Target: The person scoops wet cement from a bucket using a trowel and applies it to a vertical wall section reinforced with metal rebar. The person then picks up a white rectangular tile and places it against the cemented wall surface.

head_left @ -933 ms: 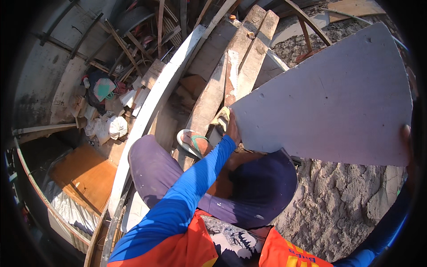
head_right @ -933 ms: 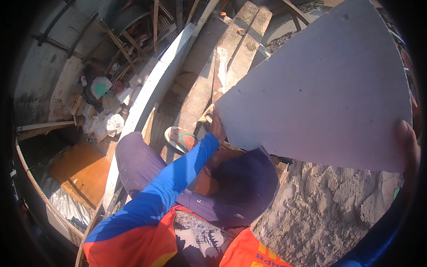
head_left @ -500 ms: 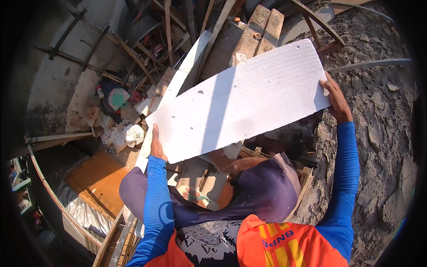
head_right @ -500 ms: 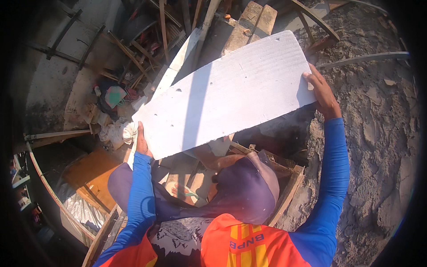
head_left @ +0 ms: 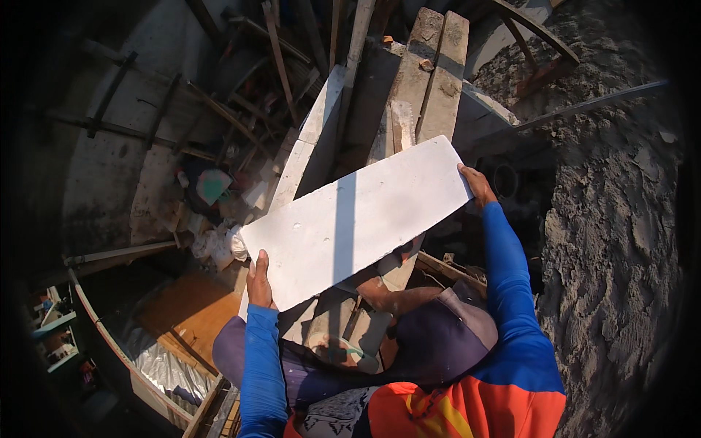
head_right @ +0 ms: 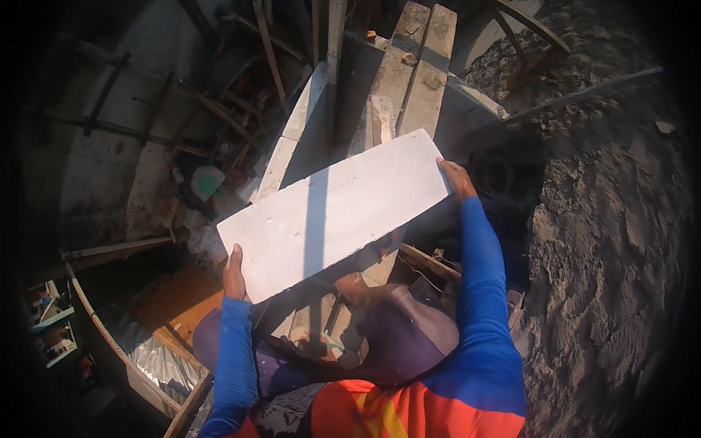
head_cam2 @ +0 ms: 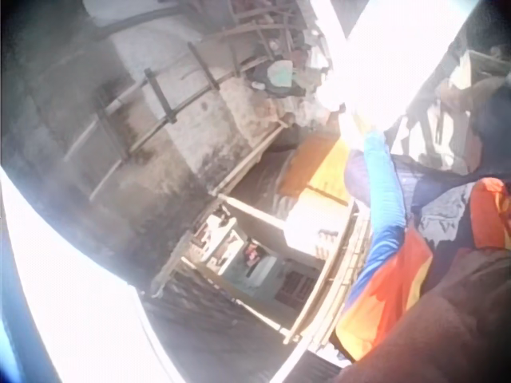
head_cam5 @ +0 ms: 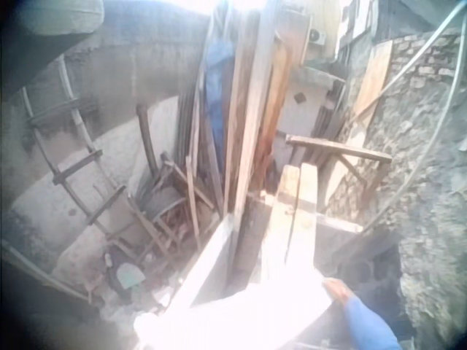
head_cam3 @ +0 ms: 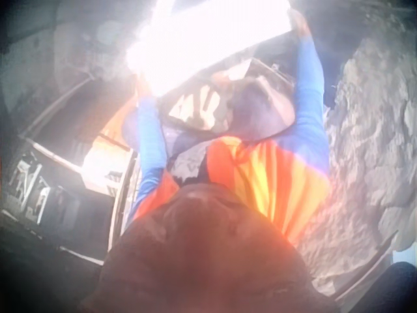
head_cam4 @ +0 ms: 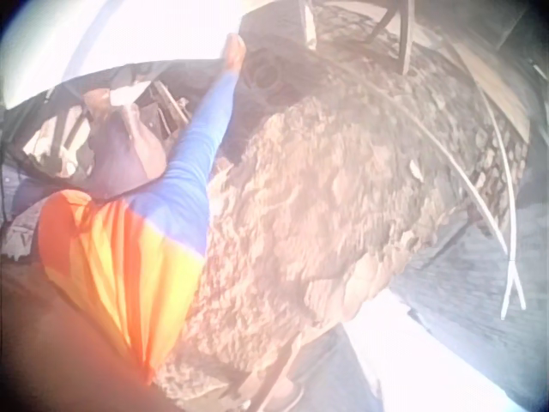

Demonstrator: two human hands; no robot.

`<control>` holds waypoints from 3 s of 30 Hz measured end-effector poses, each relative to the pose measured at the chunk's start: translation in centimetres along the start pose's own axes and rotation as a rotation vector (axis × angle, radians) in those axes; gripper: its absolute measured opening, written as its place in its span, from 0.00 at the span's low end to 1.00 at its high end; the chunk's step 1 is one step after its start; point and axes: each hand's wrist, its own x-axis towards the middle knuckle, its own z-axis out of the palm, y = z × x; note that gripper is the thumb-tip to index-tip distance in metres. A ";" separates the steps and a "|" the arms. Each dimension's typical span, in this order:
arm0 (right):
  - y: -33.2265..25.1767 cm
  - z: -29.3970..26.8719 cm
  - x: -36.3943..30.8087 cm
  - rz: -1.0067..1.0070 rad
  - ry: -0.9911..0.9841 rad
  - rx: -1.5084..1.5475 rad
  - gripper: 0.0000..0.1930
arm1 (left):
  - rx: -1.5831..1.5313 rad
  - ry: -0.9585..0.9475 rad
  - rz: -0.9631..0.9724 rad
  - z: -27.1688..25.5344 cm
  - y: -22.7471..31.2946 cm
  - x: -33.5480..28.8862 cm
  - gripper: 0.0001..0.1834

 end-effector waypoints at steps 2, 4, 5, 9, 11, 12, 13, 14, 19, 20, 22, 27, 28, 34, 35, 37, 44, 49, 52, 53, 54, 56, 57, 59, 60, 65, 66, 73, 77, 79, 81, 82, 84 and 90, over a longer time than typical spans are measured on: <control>-0.2 -0.5 2.5 -0.002 0.066 -0.018 0.32 | -0.039 -0.026 0.017 2.1 0.0 1.1 0.29; -0.7 -0.9 5.0 -0.084 0.152 0.003 0.32 | -0.055 -0.029 0.027 4.4 0.4 2.6 0.29; -0.8 -1.2 6.2 -0.082 0.214 0.022 0.31 | -0.056 -0.016 0.021 5.6 0.5 3.4 0.30; -1.1 -2.3 9.8 -0.217 0.411 0.057 0.28 | -0.006 -0.013 -0.003 9.5 2.2 6.6 0.30; -1.3 -2.3 9.8 -0.319 0.460 0.050 0.29 | 0.013 -0.029 -0.010 11.0 3.0 7.6 0.31; -1.2 -2.0 9.0 -0.329 0.503 0.060 0.30 | 0.032 -0.023 0.002 11.5 3.6 8.0 0.31; -1.2 -1.3 7.7 -0.314 0.590 0.019 0.31 | 0.059 -0.009 0.010 11.9 4.0 8.2 0.31; -1.1 -0.1 6.0 -0.263 0.694 0.000 0.31 | 0.084 -0.002 0.025 12.3 4.4 8.2 0.32; 2.2 8.8 -9.0 -0.605 0.730 -0.449 0.30 | 0.124 0.000 0.051 13.4 6.1 7.8 0.35; 3.3 11.1 -11.6 -0.650 0.509 -0.468 0.30 | 0.142 0.026 0.054 13.5 6.2 7.7 0.36; 5.2 15.4 -14.7 -0.755 0.232 -0.645 0.29 | 0.114 -0.023 0.064 13.5 6.2 7.7 0.37; 8.5 19.6 -16.3 -0.718 0.069 -0.945 0.25 | 0.102 0.036 0.065 13.1 5.8 7.9 0.34; 8.9 19.8 -16.4 -0.716 0.063 -0.917 0.24 | 0.051 0.009 0.057 13.1 5.6 7.9 0.32; 11.0 19.1 -20.3 -0.540 -0.078 -0.922 0.40 | 0.014 -0.093 -0.008 13.1 5.4 7.6 0.32; 11.2 18.5 -21.9 -0.479 -0.099 -0.890 0.41 | 0.000 -0.126 -0.025 13.0 5.4 7.5 0.32; 11.6 17.4 -26.0 -0.369 -0.159 -0.823 0.44 | 0.008 -0.074 0.008 13.0 5.3 7.4 0.31; 12.7 11.8 -37.1 -0.163 -0.173 -0.685 0.39 | -0.055 -0.011 0.054 12.1 1.9 6.0 0.30; 13.8 7.8 -41.5 -0.018 -0.078 -0.593 0.35 | -0.035 0.059 0.039 11.0 -2.5 4.1 0.31; 14.4 5.9 -43.0 0.046 -0.010 -0.522 0.33 | -0.046 0.076 -0.030 10.1 -4.1 4.5 0.37; 14.5 5.3 -43.2 0.063 0.010 -0.501 0.33 | -0.041 0.100 -0.040 10.0 -4.5 4.7 0.37; 14.7 4.9 -43.4 0.078 0.030 -0.478 0.32 | -0.041 0.104 -0.069 9.6 -4.5 4.9 0.39; 14.9 4.2 -43.4 0.093 0.060 -0.432 0.31 | -0.039 0.101 -0.058 9.5 -4.3 5.5 0.41; 14.9 3.8 -43.4 0.098 0.071 -0.409 0.30 | -0.010 0.123 -0.064 9.5 -4.1 5.6 0.42; 15.0 3.4 -43.1 0.101 0.093 -0.363 0.29 | -0.058 0.003 -0.073 9.5 -3.6 5.7 0.44; 15.0 3.4 -42.7 0.105 0.105 -0.337 0.28 | -0.059 -0.042 -0.096 9.5 -3.4 5.7 0.45; 14.7 2.8 -41.6 0.119 0.158 -0.169 0.25 | -0.025 -0.061 -0.126 8.2 -4.0 6.7 0.49; 14.6 2.7 -41.3 0.114 0.173 -0.125 0.24 | 0.024 -0.043 -0.086 8.0 -4.6 7.4 0.50; 13.8 2.0 -37.5 0.069 0.248 0.202 0.20 | 0.061 0.055 -0.055 5.0 -9.1 10.4 0.56; 13.0 1.7 -34.0 0.005 0.257 0.372 0.17 | 0.046 0.060 -0.048 5.0 -9.3 10.0 0.52; 11.9 2.1 -31.8 -0.038 0.240 0.451 0.16 | 0.046 0.080 -0.020 5.3 -9.2 9.8 0.51; 10.2 2.9 -29.4 -0.078 0.200 0.532 0.15 | 0.053 0.106 0.005 5.6 -9.4 9.9 0.50; 9.1 3.5 -27.9 -0.097 0.160 0.586 0.15 | 0.043 0.111 -0.037 5.7 -9.6 10.0 0.51; 6.7 5.5 -25.7 -0.162 0.201 0.562 0.07 | 0.088 0.139 -0.040 6.1 -10.2 10.7 0.55; 1.0 8.3 -20.3 0.001 0.089 0.596 0.08 | 0.142 0.225 -0.057 9.5 -12.2 13.9 0.56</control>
